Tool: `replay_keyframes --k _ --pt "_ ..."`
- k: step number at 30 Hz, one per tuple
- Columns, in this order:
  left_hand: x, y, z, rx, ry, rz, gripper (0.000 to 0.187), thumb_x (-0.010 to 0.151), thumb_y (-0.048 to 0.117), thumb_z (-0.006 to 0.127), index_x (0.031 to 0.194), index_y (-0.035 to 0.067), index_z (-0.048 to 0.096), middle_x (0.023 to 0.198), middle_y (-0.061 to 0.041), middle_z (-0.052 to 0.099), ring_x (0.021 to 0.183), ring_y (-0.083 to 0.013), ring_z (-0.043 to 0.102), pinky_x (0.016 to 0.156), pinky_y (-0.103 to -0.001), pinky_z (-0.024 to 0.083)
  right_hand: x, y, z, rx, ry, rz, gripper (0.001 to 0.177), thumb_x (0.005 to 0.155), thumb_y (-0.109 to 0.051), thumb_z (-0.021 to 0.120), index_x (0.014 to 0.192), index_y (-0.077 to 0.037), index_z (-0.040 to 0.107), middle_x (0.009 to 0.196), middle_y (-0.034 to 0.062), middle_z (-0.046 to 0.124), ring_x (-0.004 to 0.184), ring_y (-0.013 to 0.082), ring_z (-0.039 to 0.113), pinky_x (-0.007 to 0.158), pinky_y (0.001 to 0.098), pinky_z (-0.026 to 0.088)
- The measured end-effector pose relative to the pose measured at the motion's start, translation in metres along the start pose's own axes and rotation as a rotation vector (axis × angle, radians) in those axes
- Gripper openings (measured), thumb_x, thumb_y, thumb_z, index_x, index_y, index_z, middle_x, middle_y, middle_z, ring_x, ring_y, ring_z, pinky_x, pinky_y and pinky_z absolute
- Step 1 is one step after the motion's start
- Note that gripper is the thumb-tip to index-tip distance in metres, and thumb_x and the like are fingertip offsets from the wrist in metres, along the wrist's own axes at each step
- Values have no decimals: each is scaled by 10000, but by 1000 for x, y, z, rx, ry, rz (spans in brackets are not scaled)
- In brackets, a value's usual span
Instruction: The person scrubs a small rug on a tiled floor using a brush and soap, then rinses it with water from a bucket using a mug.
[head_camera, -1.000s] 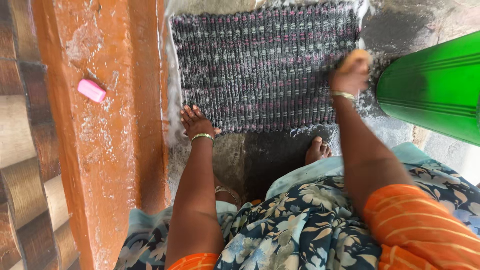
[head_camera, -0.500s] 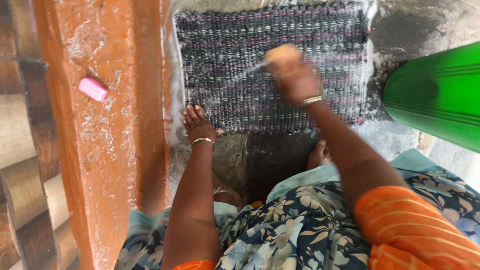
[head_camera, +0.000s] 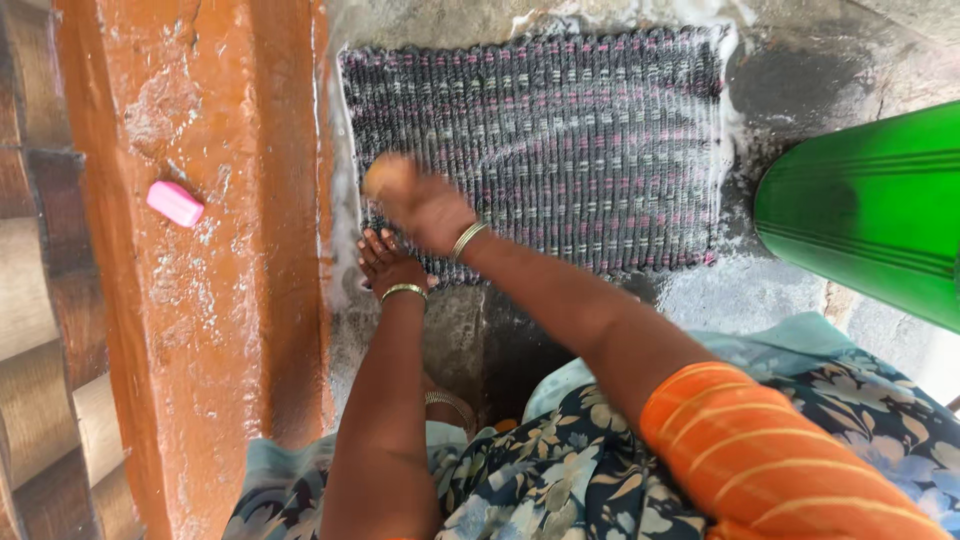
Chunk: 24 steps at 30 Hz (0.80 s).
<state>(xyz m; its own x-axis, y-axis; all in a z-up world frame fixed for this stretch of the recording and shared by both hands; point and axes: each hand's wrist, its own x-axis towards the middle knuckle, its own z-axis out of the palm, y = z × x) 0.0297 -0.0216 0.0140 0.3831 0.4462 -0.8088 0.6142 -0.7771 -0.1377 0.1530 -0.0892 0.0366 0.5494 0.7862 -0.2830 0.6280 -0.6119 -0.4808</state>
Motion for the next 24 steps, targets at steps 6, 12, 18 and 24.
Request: replay_keyframes --k 6,12,18,24 --pt "4 -4 9 -9 34 24 1307 841 577 744 1606 -21 -132 1664 -273 -193 1546 -445 -148 1265 -528 0 -23 149 -31 -233 -3 84 627 940 -273 605 1535 -198 421 1335 217 580 1091 375 635 829 499 560" --pt "-4 -5 -1 -21 21 48 1281 860 546 744 1583 -37 -139 1665 -279 -198 1538 -465 -153 1262 -538 -3 -113 379 -137 -127 396 976 759 943 -469 615 1590 -263 278 1439 300 421 1224 430 535 911 469 508" --pt "-9 -2 -7 -14 12 29 1281 867 522 755 1589 -57 -130 1656 -296 -204 1533 -481 -150 1256 -545 8 -7 292 -87 70 687 537 328 1146 -210 517 1470 -162 536 1373 118 655 1207 224 675 997 401 597" --pt "1 2 2 8 -12 12 1289 868 541 748 1584 -65 -136 1655 -289 -219 1537 -484 -162 1263 -555 11 76 -17 -7 154 228 -217 320 986 -166 549 1300 -185 601 1408 171 540 1193 346 608 1021 476 525"
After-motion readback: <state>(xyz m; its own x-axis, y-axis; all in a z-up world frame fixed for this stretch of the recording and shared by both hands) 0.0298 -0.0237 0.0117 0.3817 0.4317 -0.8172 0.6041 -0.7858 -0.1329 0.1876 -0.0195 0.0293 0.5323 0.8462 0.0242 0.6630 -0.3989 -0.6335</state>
